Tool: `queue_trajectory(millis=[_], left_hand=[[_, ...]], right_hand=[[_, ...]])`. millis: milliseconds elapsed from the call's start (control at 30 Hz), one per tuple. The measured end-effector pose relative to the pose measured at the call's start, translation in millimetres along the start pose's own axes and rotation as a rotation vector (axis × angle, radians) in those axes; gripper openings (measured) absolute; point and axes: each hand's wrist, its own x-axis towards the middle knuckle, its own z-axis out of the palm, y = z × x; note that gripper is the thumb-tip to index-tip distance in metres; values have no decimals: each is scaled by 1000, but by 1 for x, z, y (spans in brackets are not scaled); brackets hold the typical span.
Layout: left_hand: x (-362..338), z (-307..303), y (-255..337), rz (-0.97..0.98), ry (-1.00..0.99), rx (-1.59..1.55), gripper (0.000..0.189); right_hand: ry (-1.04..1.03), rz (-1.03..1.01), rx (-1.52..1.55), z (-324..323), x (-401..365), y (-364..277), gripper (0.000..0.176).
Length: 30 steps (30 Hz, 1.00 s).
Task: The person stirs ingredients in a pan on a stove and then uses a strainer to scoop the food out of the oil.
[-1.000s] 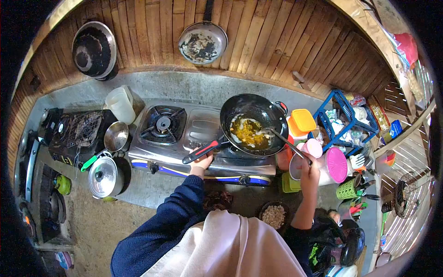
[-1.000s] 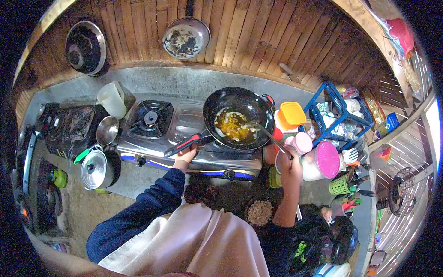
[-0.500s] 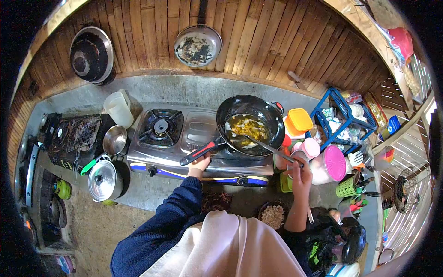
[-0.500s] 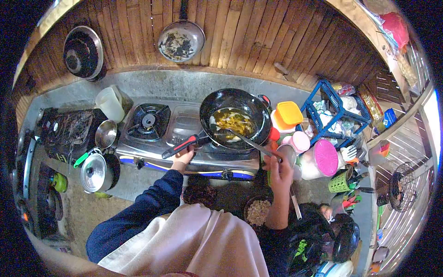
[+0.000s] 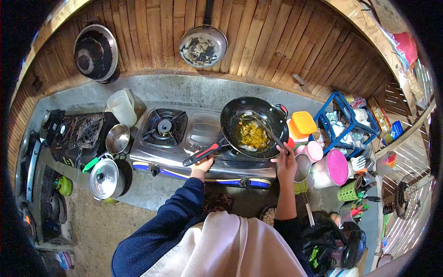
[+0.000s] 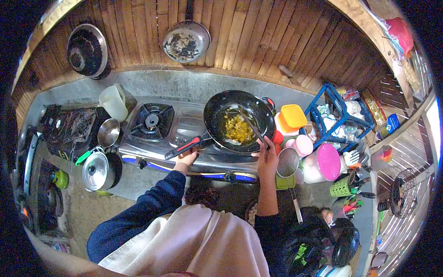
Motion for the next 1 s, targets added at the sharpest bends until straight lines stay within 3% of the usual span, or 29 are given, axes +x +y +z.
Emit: queue_trajectory(millis=[100,167,200,333,500,567,700,767,1000], left_hand=[[0,-7,4,-13,-44,11,25],[0,-4,2,2,-12,9,26],[0,0,0,3,-13,9,26],[1,10,-7,33,33,-15,25],[0,8,-6,58,85,-56,25],[0,7,-4,41,78,-49,25],[0,-2,2,58,70,-16,25],[1,0,2,36,56,-43,25],[1,-2,2,30,46,-44,25]], right_hand=[[-2,64,-122,-14,-3,-10,32],[31,32,-299,-22,-6,-29,29],[26,-83,-468,-27,-7,-38,26],[8,16,-714,-50,-16,-81,24],[-4,-128,-728,-68,-29,-107,22],[-63,2,-710,-71,-35,-114,20],[-43,-70,-538,-58,-38,-110,20],[-43,55,-427,-47,-38,-106,20],[-48,49,-251,6,-28,-63,26]])
